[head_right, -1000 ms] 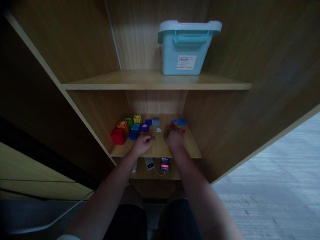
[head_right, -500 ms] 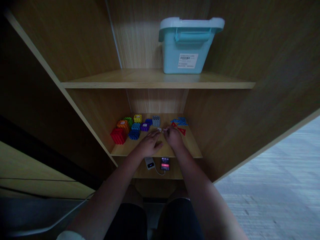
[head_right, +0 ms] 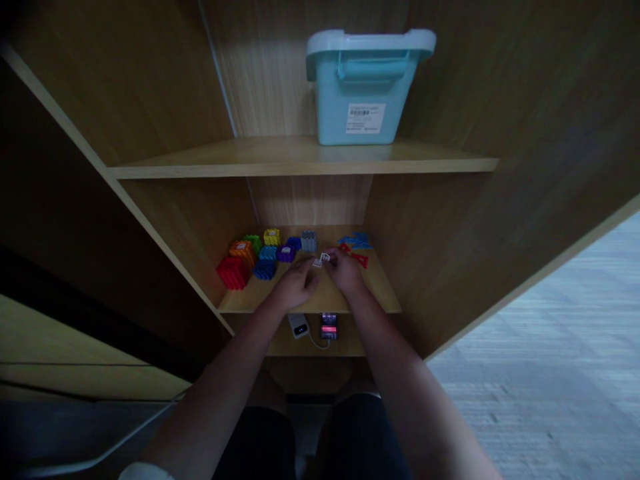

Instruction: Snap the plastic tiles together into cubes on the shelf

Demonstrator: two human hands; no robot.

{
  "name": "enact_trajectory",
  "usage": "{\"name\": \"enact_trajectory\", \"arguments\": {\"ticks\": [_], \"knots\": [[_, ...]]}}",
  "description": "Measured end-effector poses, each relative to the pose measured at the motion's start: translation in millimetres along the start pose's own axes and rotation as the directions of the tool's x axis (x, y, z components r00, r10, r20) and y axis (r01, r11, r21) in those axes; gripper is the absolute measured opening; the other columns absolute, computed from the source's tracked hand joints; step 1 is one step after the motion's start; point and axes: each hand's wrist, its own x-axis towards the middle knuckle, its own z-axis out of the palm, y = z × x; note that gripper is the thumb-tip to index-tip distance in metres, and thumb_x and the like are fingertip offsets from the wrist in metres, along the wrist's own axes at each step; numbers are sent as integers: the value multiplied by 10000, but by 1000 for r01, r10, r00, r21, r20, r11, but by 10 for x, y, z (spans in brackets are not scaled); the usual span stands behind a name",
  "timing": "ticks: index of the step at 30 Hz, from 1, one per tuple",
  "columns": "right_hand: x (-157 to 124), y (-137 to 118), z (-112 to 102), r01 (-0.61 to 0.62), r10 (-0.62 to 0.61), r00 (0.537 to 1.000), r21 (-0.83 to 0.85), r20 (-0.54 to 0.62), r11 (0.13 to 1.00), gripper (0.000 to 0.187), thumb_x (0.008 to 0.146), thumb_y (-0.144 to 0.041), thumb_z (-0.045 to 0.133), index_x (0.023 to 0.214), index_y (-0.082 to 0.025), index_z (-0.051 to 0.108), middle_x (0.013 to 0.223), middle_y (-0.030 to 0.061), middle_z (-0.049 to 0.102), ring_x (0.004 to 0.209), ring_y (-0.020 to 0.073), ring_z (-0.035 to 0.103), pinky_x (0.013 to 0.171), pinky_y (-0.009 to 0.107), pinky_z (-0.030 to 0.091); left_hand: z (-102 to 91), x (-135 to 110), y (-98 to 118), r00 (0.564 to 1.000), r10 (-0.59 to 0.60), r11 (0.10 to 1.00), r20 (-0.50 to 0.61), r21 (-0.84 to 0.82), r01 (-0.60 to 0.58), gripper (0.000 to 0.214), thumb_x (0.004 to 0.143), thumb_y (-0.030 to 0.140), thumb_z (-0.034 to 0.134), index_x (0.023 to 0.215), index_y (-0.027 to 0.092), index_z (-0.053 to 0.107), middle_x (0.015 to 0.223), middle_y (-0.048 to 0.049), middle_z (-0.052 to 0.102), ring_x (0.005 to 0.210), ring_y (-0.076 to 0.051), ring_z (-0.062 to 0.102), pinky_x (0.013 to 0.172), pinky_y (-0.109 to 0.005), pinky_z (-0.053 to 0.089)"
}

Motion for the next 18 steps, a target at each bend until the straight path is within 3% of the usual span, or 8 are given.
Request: {"name": "enact_trajectory", "arguments": {"ticks": [3, 7, 11, 18], "knots": [[-33, -64, 36, 71, -81, 995, 166, 53, 984, 185, 930, -372, 687, 1063, -243, 694, 1006, 44, 805, 905, 198, 765, 872, 339, 600, -51, 14, -22, 993, -72, 995, -89, -81, 65, 388, 1045, 299, 531, 1381, 123, 613, 1390, -193, 698, 1307, -303, 660, 1157, -464, 514], [-85, -156, 87, 90, -140, 976, 275, 165, 957, 322, 918, -499, 705, 1108, -239, 687, 985, 43, 801, 890, 196, 759, 862, 342, 599, -122, 31, -50, 989, -131, 973, -72, -198, 115, 230, 1068, 270, 488, 1079, 180, 700, 1074, -104, 794, 997, -242, 750, 962, -383, 570], [-107, -210, 97, 83, -133, 970, 241, 202, 967, 341, 896, -482, 736, 1121, -230, 686, 994, 43, 794, 893, 186, 744, 847, 316, 592, -136, 27, -64, 982, -180, 960, -62, -228, 162, 206, 1054, 266, 522, 942, 193, 679, 921, -61, 776, 856, -202, 724, 831, -312, 537], [-118, -246, 76, 203, -202, 956, 21, 211, 979, 269, 897, -376, 767, 1119, -231, 726, 964, 24, 782, 808, 173, 690, 781, 283, 547, -100, 19, -93, 976, -209, 960, -55, -201, 194, 214, 1051, 281, 525, 953, 198, 696, 893, -51, 770, 823, -195, 707, 790, -292, 505]]}}
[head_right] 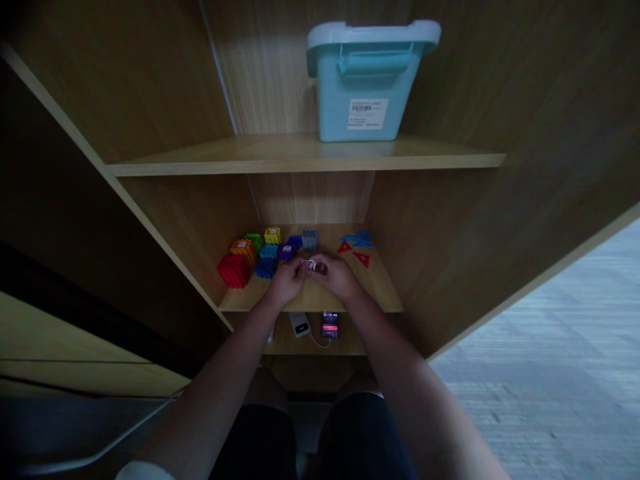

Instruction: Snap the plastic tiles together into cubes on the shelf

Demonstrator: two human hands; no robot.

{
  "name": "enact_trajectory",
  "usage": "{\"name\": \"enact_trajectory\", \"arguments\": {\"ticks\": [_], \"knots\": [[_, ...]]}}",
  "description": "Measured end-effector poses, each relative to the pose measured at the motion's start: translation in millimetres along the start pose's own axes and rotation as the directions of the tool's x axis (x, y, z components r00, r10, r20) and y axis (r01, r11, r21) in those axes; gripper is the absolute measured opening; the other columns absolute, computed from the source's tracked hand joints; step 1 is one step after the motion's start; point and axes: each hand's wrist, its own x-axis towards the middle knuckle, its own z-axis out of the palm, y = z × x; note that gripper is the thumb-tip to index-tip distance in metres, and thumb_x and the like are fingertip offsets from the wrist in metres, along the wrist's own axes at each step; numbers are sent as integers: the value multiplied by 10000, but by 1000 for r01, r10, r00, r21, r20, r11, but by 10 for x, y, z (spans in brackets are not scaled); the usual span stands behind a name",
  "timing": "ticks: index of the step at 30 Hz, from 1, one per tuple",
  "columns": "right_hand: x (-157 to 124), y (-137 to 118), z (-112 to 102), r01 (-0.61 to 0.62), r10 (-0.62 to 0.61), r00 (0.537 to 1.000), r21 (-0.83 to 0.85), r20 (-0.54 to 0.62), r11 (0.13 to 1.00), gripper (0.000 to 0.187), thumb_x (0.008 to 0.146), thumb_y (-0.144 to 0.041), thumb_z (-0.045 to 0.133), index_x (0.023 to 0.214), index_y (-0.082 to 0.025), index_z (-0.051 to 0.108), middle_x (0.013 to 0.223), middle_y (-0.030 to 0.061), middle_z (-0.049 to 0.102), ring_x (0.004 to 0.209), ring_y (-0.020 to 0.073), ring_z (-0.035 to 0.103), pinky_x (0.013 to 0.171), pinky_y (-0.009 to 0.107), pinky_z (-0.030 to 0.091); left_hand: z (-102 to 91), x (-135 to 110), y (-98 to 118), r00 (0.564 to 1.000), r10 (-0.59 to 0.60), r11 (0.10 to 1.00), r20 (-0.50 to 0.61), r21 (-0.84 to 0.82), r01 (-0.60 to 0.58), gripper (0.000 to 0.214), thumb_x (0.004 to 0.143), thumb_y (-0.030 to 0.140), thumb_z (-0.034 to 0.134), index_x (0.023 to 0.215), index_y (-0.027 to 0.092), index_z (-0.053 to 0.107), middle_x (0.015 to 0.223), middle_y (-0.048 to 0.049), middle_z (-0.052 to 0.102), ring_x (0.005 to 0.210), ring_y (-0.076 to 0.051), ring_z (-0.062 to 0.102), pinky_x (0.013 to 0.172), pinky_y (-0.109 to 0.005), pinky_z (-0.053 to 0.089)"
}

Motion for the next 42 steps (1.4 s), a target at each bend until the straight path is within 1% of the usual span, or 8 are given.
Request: {"name": "enact_trajectory", "arguments": {"ticks": [4, 8, 12, 16, 22, 30, 36, 42], "knots": [[-9, -49, -14, 62, -68, 997, -140, -33, 988, 281, 910, -340, 774, 1160, -221, 728, 1013, 50, 772, 844, 189, 693, 822, 298, 536, 19, 11, -24, 1000, -6, 1000, -8, 20, 6, 227, 1052, 280, 515, 942, 193, 693, 884, -64, 768, 829, -210, 716, 792, -306, 511], [-7, -82, -46, 106, -113, 993, -193, -23, 975, 208, 947, -321, 744, 1132, -225, 737, 1042, 56, 771, 933, 201, 707, 863, 292, 529, 15, 15, -15, 1000, -16, 1000, -24, 25, 17, 213, 1050, 284, 529, 944, 194, 689, 896, -71, 778, 857, -219, 735, 819, -316, 533], [36, -13, -61, -52, 14, 992, -308, -124, 950, 183, 953, -330, 744, 1088, -206, 754, 1095, 88, 773, 1013, 225, 712, 935, 311, 527, 1, 5, 16, 995, -46, 998, -86, -37, 43, 168, 1044, 267, 546, 1049, 194, 697, 1039, -89, 804, 972, -228, 758, 900, -331, 562], [99, 120, -35, -159, 139, 987, -406, -78, 900, 185, 948, -370, 750, 1031, -208, 782, 1066, 95, 782, 1046, 243, 716, 972, 325, 520, -7, 1, 36, 996, -45, 998, -71, -37, 43, 161, 1020, 236, 565, 1084, 186, 703, 1060, -90, 806, 977, -230, 758, 916, -339, 572], [148, 227, -9, -189, 175, 982, -431, -73, 882, 251, 960, -424, 729, 1090, -218, 793, 1098, 95, 787, 1071, 237, 721, 987, 321, 523, -17, 6, 43, 997, -54, 999, -54, -7, 54, 158, 990, 210, 582, 1075, 186, 714, 929, -62, 791, 886, -215, 744, 862, -325, 569], [169, 248, -20, -186, 180, 982, -466, -58, 865, 312, 963, -447, 721, 1131, -195, 794, 1135, 123, 781, 1125, 255, 706, 1002, 336, 521, -5, -7, 41, 997, -60, 997, -48, -48, 58, 156, 967, 185, 588, 1069, 190, 707, 902, -52, 776, 861, -206, 734, 825, -314, 554], [169, 261, -28, -164, 169, 985, -452, -30, 877, 263, 950, -400, 732, 1143, -232, 792, 1151, 87, 793, 1155, 245, 693, 1020, 348, 514, 12, 3, 13, 997, -71, 996, -42, -64, 68, 121, 954, 183, 597, 1027, 201, 693, 839, -21, 748, 786, -185, 705, 784, -304, 542], [165, 259, -21, -142, 143, 989, -436, -32, 889, 249, 974, -388, 706, 1143, -231, 801, 1131, 94, 791, 1134, 244, 699, 1011, 348, 522, -13, -7, 49, 997, -76, 995, -30, -66, 73, 104, 942, 170, 602, 981, 201, 693, 827, -21, 739, 799, -189, 703, 772, -299, 529]]}}
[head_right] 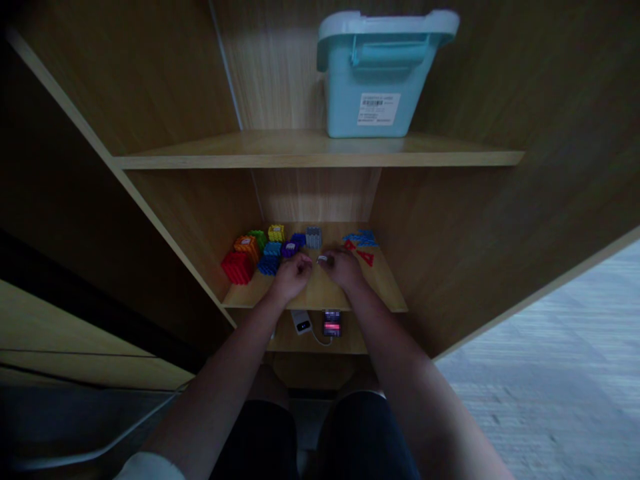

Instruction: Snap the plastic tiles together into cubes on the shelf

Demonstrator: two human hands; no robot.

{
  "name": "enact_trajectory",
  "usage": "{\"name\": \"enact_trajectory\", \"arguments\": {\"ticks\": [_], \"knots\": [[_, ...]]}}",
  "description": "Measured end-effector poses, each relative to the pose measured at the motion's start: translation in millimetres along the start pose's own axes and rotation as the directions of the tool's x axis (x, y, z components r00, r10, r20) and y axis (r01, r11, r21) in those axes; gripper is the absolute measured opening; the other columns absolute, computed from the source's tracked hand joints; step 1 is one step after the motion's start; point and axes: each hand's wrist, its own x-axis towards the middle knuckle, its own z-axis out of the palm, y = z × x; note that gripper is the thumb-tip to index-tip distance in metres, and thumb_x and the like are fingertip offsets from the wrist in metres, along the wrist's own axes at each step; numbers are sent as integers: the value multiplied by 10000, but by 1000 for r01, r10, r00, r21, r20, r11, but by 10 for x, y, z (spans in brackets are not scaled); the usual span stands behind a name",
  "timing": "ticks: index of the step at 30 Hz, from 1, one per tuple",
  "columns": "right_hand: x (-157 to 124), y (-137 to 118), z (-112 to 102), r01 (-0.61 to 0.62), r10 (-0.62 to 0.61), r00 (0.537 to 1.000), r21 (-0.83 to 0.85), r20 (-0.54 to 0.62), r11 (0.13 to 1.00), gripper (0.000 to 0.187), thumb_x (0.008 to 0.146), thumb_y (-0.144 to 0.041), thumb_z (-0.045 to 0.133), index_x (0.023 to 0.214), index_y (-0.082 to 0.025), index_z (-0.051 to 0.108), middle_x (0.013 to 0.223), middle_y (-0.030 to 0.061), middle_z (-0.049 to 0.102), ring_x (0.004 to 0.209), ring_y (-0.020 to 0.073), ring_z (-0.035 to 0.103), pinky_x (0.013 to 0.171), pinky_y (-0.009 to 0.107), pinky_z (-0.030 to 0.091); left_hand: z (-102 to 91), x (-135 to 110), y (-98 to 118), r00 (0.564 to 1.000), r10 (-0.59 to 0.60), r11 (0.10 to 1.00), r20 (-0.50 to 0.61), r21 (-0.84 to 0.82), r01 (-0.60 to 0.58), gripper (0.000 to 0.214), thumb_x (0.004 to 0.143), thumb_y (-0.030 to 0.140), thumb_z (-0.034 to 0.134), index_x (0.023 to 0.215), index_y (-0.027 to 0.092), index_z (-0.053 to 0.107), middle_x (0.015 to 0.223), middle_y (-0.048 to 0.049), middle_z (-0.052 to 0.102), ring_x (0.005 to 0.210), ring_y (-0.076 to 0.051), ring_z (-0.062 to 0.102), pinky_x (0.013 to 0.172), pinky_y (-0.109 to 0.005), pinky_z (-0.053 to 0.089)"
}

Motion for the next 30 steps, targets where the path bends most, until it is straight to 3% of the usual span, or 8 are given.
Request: {"name": "enact_trajectory", "arguments": {"ticks": [7, 12, 15, 23, 30], "knots": [[-16, -23, -2, -24, 24, 999, 7, -30, 1000, 290, 966, -380, 706, 1196, -215, 767, 1195, 109, 762, 1165, 251, 681, 1038, 352, 512, -13, -11, 26, 1000, -6, 1000, -4, -23, 6, 101, 933, 164, 598, 978, 201, 681, 822, -20, 734, 785, -185, 696, 750, -294, 507], [-108, -105, -58, 56, -52, 992, 30, -116, 998, 207, 960, -196, 607, 1070, -216, 781, 1124, 89, 739, 1102, 223, 672, 1035, 316, 502, -1, -7, 7, 1000, -7, 999, -3, -35, 7, 96, 939, 169, 582, 954, 204, 670, 820, -18, 734, 769, -177, 689, 741, -289, 501], [-148, -164, -81, 109, -112, 989, -39, -92, 993, 222, 947, -181, 600, 986, -236, 811, 1106, 81, 739, 1048, 232, 667, 1025, 336, 495, 1, -9, -2, 1000, 10, 999, -3, -44, -10, 94, 937, 161, 583, 954, 202, 666, 820, -18, 734, 772, -176, 690, 755, -291, 505], [-141, -206, -81, 209, -212, 977, -106, -19, 972, 266, 954, -157, 584, 997, -226, 837, 1150, 69, 781, 1063, 236, 671, 1087, 368, 443, 3, -9, -1, 1000, 10, 1000, 5, -26, -10, 107, 927, 149, 592, 961, 207, 674, 844, -18, 741, 795, -185, 701, 757, -288, 514], [-131, -222, -76, 153, -150, 988, -191, 32, 970, 281, 989, -204, 560, 1057, -218, 833, 1190, 84, 783, 1106, 244, 661, 1108, 366, 420, -1, -16, 4, 1000, 21, 1000, 2, 13, -21, 120, 921, 127, 598, 959, 202, 682, 838, -15, 736, 799, -177, 694, 768, -281, 512]]}}
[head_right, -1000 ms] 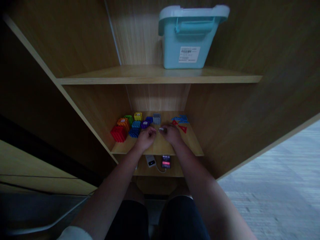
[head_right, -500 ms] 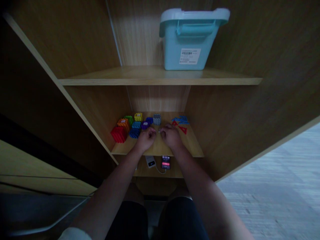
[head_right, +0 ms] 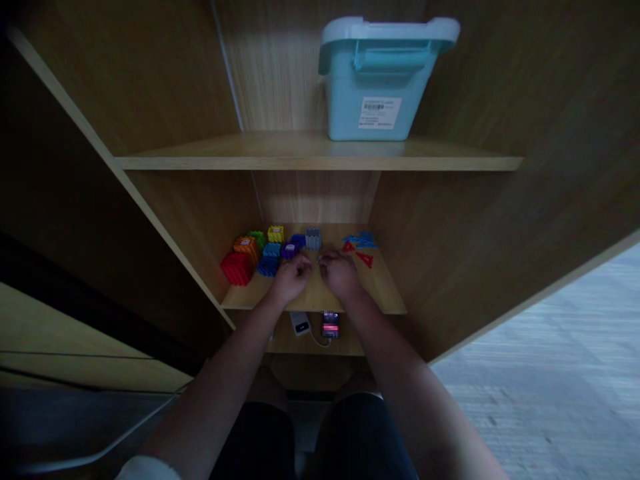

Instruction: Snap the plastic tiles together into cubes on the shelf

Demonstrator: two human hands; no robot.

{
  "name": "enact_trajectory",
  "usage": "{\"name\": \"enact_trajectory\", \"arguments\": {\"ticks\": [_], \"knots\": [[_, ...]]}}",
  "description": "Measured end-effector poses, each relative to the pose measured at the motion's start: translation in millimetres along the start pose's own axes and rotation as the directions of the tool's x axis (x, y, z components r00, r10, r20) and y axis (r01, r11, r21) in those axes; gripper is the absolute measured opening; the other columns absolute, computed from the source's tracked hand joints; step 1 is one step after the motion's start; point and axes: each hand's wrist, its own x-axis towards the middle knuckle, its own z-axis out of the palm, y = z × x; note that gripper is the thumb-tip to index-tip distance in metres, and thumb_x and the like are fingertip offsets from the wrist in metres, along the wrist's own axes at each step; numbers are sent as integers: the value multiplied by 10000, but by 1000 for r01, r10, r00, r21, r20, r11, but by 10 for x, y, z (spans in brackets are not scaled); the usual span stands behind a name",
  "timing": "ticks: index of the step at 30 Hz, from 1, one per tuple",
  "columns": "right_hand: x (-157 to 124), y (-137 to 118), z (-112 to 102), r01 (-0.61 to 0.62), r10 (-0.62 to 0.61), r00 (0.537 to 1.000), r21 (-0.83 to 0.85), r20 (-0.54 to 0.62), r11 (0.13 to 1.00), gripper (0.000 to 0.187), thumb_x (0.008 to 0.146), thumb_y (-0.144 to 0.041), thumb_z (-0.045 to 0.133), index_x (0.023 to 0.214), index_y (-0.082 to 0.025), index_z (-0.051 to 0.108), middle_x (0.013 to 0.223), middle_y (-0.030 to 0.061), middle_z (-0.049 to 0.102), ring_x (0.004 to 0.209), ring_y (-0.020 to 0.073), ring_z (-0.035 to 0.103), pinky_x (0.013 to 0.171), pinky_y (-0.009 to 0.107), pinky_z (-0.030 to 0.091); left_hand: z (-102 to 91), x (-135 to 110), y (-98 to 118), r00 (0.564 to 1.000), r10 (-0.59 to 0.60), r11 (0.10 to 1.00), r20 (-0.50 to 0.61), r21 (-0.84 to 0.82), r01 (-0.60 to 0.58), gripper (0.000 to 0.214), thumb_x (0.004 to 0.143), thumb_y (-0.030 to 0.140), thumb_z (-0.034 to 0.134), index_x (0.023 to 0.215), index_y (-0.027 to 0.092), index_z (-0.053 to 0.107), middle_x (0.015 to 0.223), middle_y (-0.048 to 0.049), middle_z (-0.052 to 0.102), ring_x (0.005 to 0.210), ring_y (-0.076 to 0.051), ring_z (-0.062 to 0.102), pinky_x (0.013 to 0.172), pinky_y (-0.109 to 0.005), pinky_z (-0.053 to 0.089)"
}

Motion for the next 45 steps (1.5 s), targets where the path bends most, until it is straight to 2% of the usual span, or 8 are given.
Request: {"name": "enact_trajectory", "arguments": {"ticks": [6, 12, 19, 23, 29, 32, 38, 45], "knots": [[12, -39, -33, -55, 58, 996, -41, 63, 998, 298, 991, -217, 544, 1117, -206, 814, 1219, 94, 776, 1153, 241, 653, 1101, 343, 418, -2, 4, 1, 1000, -7, 1000, 8, -23, 7, 120, 908, 114, 599, 955, 198, 672, 846, -17, 740, 796, -172, 696, 750, -275, 503], [26, -55, -44, -117, 121, 991, -81, 52, 990, 332, 1027, -257, 494, 1116, -181, 804, 1207, 123, 764, 1161, 258, 644, 1096, 354, 420, -17, 4, 9, 1000, -5, 999, 10, -39, 6, 108, 899, 120, 605, 931, 200, 670, 819, -13, 730, 776, -177, 690, 746, -283, 502], [29, -33, -37, -176, 179, 984, -123, 16, 977, 350, 1021, -271, 486, 1131, -162, 800, 1289, 160, 708, 1194, 273, 616, 1102, 368, 417, 5, 2, -18, 1000, -3, 999, 5, -43, 3, 104, 918, 131, 598, 955, 197, 669, 804, -10, 720, 758, -175, 685, 721, -281, 489], [20, -32, -38, -237, 237, 971, -153, -14, 959, 365, 1020, -296, 484, 1157, -150, 789, 1285, 185, 685, 1213, 300, 591, 1090, 395, 426, 1, -4, -10, 1000, -7, 1000, 4, -28, 7, 106, 909, 121, 611, 947, 199, 671, 838, -15, 734, 795, -178, 695, 744, -282, 494], [10, -104, -59, -369, 372, 928, -180, -17, 912, 436, 1037, -379, 456, 1322, -204, 734, 1521, 192, 550, 1366, 387, 465, 1102, 547, 399, -18, 0, 12, 1000, -1, 999, 6, -35, 1, 118, 899, 106, 604, 933, 195, 673, 842, -21, 741, 787, -175, 695, 757, -283, 504], [12, -122, -60, -374, 383, 924, -190, 13, 908, 481, 1051, -404, 425, 1418, -225, 677, 1600, 189, 480, 1415, 405, 414, 1118, 601, 366, -12, 2, 1, 1000, 3, 999, 6, -36, -3, 113, 904, 116, 606, 940, 198, 675, 828, -13, 737, 771, -171, 688, 751, -279, 507], [44, -75, -27, -364, 378, 924, -169, 57, 916, 519, 1054, -440, 412, 1506, -277, 610, 1664, 166, 421, 1478, 423, 366, 1136, 636, 341, 0, -3, -22, 1000, 15, 999, 3, -40, -14, 104, 920, 131, 597, 947, 199, 670, 829, -12, 738, 778, -168, 694, 746, -275, 505], [100, -33, 1, -373, 387, 921, -177, 52, 911, 529, 1051, -459, 439, 1528, -286, 587, 1629, 187, 463, 1477, 417, 391, 1135, 640, 351, -13, -8, 3, 1000, -4, 999, 19, -47, 5, 100, 931, 138, 593, 948, 197, 673, 817, -9, 733, 759, -165, 689, 719, -270, 496]]}}
